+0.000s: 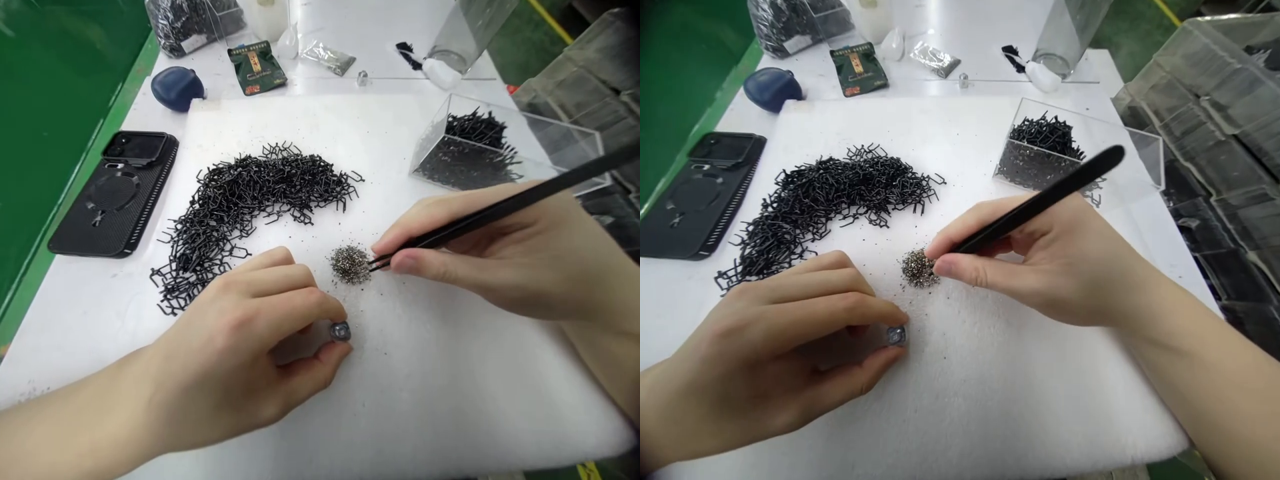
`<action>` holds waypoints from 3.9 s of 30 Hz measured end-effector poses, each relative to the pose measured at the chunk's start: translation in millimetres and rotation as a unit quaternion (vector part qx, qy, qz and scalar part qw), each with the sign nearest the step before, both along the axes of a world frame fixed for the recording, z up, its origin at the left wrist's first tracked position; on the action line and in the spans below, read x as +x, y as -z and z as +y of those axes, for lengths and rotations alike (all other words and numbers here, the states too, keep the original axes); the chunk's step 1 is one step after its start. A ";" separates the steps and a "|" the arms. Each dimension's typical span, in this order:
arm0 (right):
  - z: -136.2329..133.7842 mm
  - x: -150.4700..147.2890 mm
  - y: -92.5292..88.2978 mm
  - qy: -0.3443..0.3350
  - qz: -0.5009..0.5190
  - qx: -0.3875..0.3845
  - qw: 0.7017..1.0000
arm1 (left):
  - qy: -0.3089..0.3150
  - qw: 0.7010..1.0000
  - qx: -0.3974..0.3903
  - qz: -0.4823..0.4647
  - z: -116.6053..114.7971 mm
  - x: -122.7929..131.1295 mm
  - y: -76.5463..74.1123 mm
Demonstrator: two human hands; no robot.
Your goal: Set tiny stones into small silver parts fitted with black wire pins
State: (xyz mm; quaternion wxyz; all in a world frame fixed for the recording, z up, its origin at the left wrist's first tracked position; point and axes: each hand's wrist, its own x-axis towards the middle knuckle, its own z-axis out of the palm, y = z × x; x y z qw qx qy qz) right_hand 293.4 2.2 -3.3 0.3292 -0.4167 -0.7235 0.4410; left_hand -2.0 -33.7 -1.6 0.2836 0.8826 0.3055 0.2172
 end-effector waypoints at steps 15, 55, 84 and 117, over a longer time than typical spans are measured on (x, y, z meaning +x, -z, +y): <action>-5.0 5.1 9.9 0.030 -0.013 -0.010 0.999 | -0.006 1.000 -0.025 -0.016 0.3 -1.0 6.2; -16.4 -13.1 -0.1 -0.080 0.062 -0.073 0.992 | -0.042 0.999 -0.006 -0.009 -1.9 1.0 1.1; -13.9 -9.9 5.2 -0.096 0.084 -0.080 0.989 | -0.036 0.999 0.003 -0.017 -3.5 1.1 1.6; -16.0 -8.1 6.6 -0.102 0.084 -0.067 0.989 | -0.033 0.999 -0.009 -0.021 -3.2 -0.5 5.0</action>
